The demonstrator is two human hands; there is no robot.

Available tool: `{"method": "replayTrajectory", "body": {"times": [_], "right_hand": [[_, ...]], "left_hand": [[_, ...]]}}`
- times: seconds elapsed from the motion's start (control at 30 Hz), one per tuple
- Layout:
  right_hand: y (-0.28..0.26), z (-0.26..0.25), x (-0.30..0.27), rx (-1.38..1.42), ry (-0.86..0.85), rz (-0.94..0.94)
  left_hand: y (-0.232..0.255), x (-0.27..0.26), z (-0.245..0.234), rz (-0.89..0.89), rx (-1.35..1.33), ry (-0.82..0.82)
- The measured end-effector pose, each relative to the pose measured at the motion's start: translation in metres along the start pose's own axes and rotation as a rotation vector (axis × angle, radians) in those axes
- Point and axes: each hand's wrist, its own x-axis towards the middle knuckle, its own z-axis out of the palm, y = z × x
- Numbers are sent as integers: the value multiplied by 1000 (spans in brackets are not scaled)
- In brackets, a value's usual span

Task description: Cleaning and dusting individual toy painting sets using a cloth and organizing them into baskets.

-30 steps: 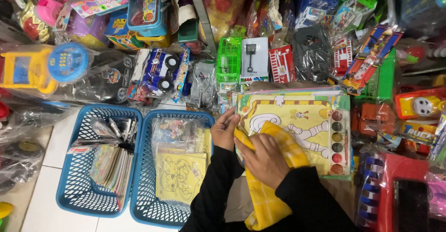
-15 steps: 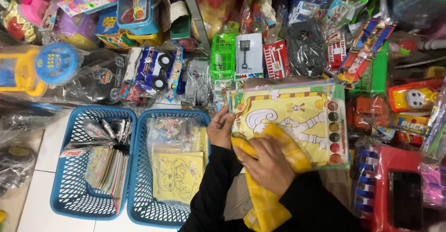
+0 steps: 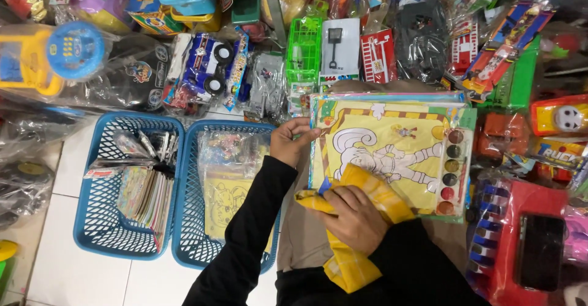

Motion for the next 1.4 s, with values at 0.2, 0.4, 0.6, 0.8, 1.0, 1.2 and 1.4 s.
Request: {"method": "replayTrajectory", "body": {"times": [0.2, 0.4, 0.6, 0.8, 1.0, 1.2, 1.4], "right_hand": [[3, -37, 22, -218, 129, 208], [5, 1, -14, -167, 46, 186], [34, -27, -9, -129, 327, 585], [51, -30, -21, -347, 131, 721], [54, -8, -34, -466, 28, 708], [11, -22, -3, -392, -7, 673], [7, 3, 1, -270, -10, 746]], "left_hand": [[-11, -13, 24, 92, -115, 257], [46, -35, 53, 331, 320, 406], [107, -104, 100, 643, 1041, 207], [55, -146, 116, 731, 1295, -176], [59, -174, 88, 823, 1496, -325], [84, -126, 84, 561, 1200, 165], [55, -99, 80, 379, 1319, 296]]}}
